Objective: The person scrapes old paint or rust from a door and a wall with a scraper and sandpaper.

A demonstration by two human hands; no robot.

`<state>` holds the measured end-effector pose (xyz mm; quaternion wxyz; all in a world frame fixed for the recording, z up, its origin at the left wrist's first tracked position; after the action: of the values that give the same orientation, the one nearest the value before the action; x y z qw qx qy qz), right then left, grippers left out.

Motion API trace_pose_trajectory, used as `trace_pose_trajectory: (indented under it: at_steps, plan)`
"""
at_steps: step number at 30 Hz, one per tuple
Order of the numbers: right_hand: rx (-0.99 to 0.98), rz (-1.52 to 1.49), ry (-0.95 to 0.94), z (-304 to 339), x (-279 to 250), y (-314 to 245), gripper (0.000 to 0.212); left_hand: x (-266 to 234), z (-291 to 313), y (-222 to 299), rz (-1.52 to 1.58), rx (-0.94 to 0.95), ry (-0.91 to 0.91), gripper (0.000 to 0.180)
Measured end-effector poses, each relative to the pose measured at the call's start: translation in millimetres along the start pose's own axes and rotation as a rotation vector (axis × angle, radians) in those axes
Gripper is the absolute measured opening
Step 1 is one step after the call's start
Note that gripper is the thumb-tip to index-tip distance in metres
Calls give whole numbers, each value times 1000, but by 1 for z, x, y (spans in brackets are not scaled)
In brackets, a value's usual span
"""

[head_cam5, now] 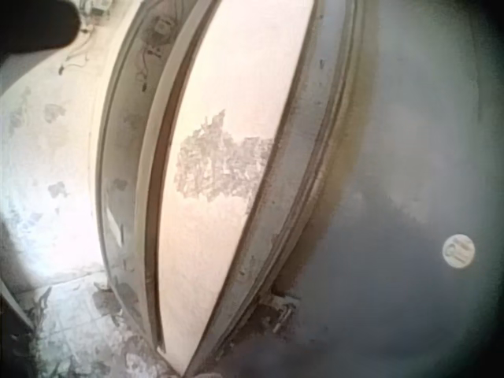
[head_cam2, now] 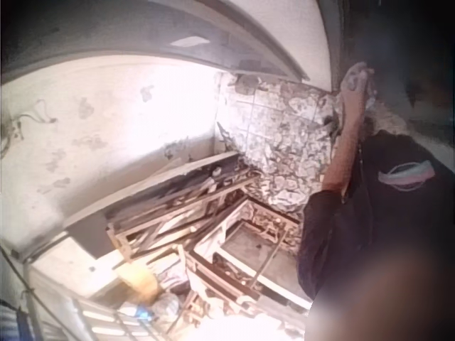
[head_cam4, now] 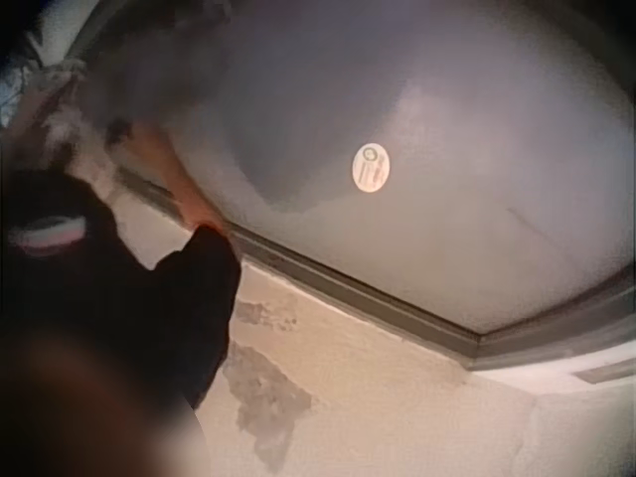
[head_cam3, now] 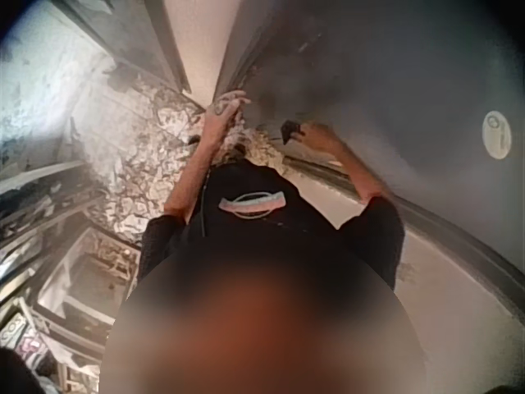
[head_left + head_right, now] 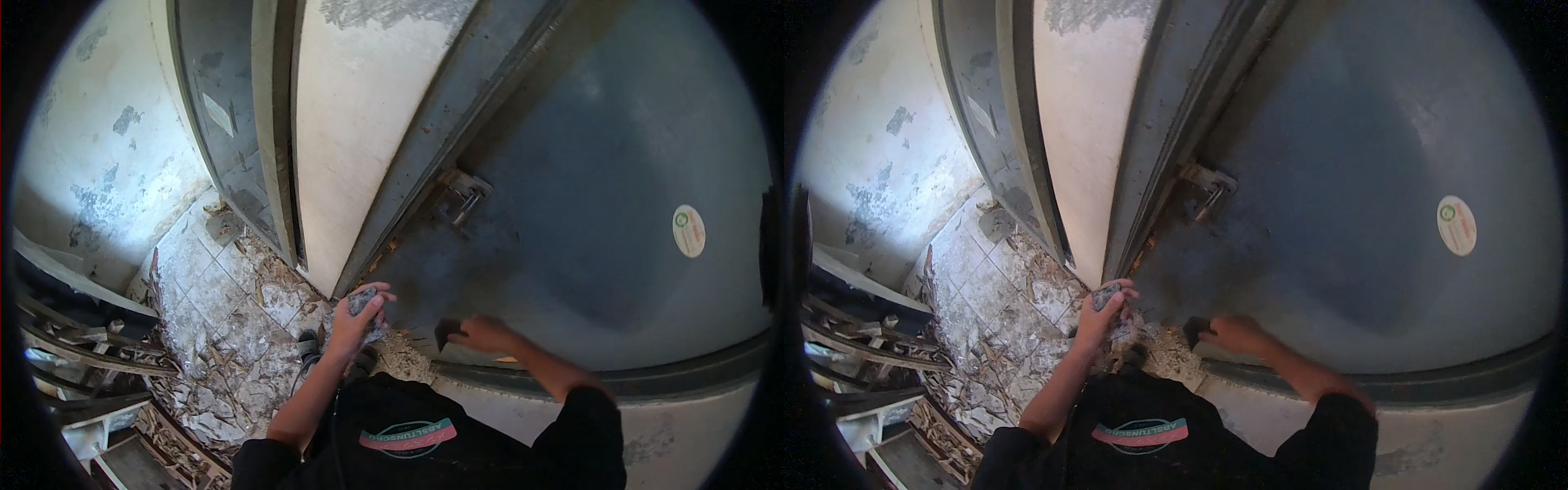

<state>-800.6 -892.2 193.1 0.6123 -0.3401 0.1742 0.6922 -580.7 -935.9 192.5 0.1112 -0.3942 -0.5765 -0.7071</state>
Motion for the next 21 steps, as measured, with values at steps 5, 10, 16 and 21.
trace_pose_trajectory:
  at_steps: [5, 10, 16, 21]
  plan:
    - [206, -260, 55, 17, -3, 6, 54, -1, -18, 9, -95, -17, 22, 37]
    - [127, -552, 278, 9, 15, 15, 50, 61, -85, 21, -157, -87, -160, 42]
    - [65, -764, 333, 9, 62, 4, 40, 89, -122, 28, -243, -52, -150, 41]
    - [28, -861, 395, 10, 91, -7, 44, 92, -121, 43, -564, 36, -116, 38]
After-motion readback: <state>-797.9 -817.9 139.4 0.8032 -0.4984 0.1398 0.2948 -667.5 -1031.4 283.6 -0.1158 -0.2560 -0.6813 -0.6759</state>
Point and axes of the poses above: each hand's wrist, its own z-axis away from the middle knuckle, its own x-axis out of the palm, y = z × x, the point moved 10 cm from there along -z, towards the middle knuckle, and after that the axes turned 10 degrees about -y, right-handed, at the moved point
